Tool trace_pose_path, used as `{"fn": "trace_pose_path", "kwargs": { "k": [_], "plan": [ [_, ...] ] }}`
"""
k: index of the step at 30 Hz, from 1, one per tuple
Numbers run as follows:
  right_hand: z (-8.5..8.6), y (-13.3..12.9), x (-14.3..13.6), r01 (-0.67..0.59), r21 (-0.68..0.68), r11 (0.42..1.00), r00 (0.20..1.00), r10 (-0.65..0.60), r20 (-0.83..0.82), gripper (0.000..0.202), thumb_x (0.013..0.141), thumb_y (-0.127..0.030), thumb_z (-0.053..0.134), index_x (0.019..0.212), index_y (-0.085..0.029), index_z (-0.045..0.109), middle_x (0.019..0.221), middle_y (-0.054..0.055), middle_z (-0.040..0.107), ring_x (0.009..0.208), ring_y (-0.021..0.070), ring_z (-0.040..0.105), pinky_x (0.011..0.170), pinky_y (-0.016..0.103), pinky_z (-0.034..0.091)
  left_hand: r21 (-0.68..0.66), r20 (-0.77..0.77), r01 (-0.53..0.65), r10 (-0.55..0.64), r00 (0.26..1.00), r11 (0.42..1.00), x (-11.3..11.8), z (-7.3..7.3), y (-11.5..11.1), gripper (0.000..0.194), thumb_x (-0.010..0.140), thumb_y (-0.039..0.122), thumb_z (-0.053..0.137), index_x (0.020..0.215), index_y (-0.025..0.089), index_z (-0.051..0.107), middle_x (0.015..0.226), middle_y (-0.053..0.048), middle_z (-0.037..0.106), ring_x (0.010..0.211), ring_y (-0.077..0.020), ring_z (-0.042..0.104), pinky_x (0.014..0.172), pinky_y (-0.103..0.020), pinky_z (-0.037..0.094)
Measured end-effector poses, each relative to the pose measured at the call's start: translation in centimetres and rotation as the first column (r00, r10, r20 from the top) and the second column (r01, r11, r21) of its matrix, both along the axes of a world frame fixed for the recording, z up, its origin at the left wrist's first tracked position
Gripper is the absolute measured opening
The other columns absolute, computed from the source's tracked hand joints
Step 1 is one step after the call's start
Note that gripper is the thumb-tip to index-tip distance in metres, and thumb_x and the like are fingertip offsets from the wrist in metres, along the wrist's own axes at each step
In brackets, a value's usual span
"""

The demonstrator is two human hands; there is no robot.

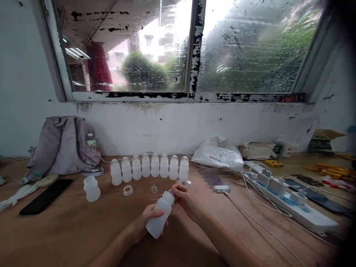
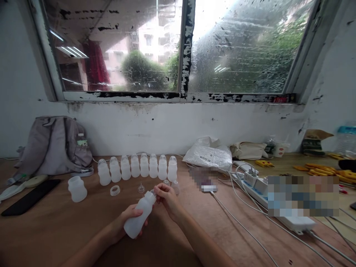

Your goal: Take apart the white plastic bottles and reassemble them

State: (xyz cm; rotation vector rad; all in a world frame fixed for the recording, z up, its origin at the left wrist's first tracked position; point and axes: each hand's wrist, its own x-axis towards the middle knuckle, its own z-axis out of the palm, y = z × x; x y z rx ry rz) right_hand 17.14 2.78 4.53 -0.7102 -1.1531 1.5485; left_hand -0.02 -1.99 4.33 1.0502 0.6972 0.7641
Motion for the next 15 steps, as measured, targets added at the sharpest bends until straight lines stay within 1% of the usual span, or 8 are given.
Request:
{"fn": "trace_pose_path", "kwargs": {
  "k": [2, 5, 8, 11, 13, 15],
  "plan": [
    [0.0, 0.2, 0.2, -0.012, -0.012, 1.0, 1.0, 0.012, -0.018, 0.02, 0.065, -0.03, 0.069, 0.062, -0.015, 0.056, 0.06, -0.002, 0.05, 0.051, 0.0075, 0.038, 0.049, 0.022, 0.028, -0.004, -0.001, 0.018, -0.018, 1.0, 1.0, -0.1, -0.1, 0.1, 0.039, 0.068, 0.039, 0.057, 0.095, 0.011, 0.052, 0.065, -0.004, 0.058, 0.044, -0.0115, 0.053, 0.037, -0.019, 0.035],
    [0.1, 0.3, 0.4, -0.042, -0.029, 0.999, 0.999, 0.041, -0.035, 0.017, 0.064, -0.029, 0.069, 0.067, -0.015, 0.061, 0.064, -0.001, 0.053, 0.053, 0.0076, 0.04, 0.049, 0.022, 0.028, -0.01, 0.016, 0.04, -0.04, 0.999, 0.999, -0.3, -0.1, 0.1, 0.04, 0.071, 0.037, 0.055, 0.101, 0.011, 0.051, 0.067, -0.004, 0.058, 0.045, -0.0115, 0.053, 0.037, -0.019, 0.036],
    [0.1, 0.3, 0.5, -0.081, -0.046, 0.996, 0.996, 0.079, -0.045, 0.019, 0.065, -0.032, 0.069, 0.073, -0.016, 0.064, 0.062, -0.001, 0.053, 0.054, 0.0096, 0.044, 0.05, 0.023, 0.03, -0.027, 0.039, 0.073, -0.072, 0.997, 0.997, -0.5, -0.1, 0.1, 0.04, 0.074, 0.035, 0.052, 0.106, 0.011, 0.05, 0.07, -0.005, 0.058, 0.047, -0.0117, 0.054, 0.038, -0.02, 0.037],
    [-0.1, 0.4, 0.6, -0.12, -0.053, 0.991, 0.991, 0.116, -0.068, 0.021, 0.065, -0.032, 0.069, 0.079, -0.017, 0.064, 0.064, 0.0, 0.056, 0.058, 0.0114, 0.048, 0.054, 0.025, 0.034, -0.063, 0.076, 0.101, -0.096, 0.992, 0.993, -0.6, -0.4, 0.2, 0.042, 0.075, 0.038, 0.05, 0.108, 0.012, 0.05, 0.072, -0.005, 0.058, 0.048, -0.0119, 0.054, 0.039, -0.02, 0.037],
    [-0.1, 0.5, 0.7, -0.124, -0.057, 0.991, 0.989, 0.118, -0.087, 0.023, 0.065, -0.03, 0.069, 0.083, -0.018, 0.065, 0.068, 0.0, 0.058, 0.061, 0.0119, 0.05, 0.058, 0.026, 0.037, -0.099, 0.1, 0.099, -0.089, 0.991, 0.99, -0.6, -0.8, 0.4, 0.042, 0.077, 0.042, 0.048, 0.106, 0.012, 0.051, 0.072, -0.006, 0.058, 0.048, -0.0126, 0.055, 0.039, -0.021, 0.038],
    [-0.1, 0.6, 0.7, -0.104, -0.067, 0.992, 0.99, 0.097, -0.103, 0.023, 0.064, -0.029, 0.07, 0.084, -0.018, 0.065, 0.071, 0.001, 0.059, 0.064, 0.0123, 0.052, 0.063, 0.027, 0.039, -0.129, 0.117, 0.094, -0.078, 0.99, 0.987, -0.5, -1.2, 0.6, 0.044, 0.078, 0.048, 0.044, 0.1, 0.01, 0.053, 0.073, -0.008, 0.058, 0.048, -0.0136, 0.056, 0.039, -0.021, 0.038]
  ]
}}
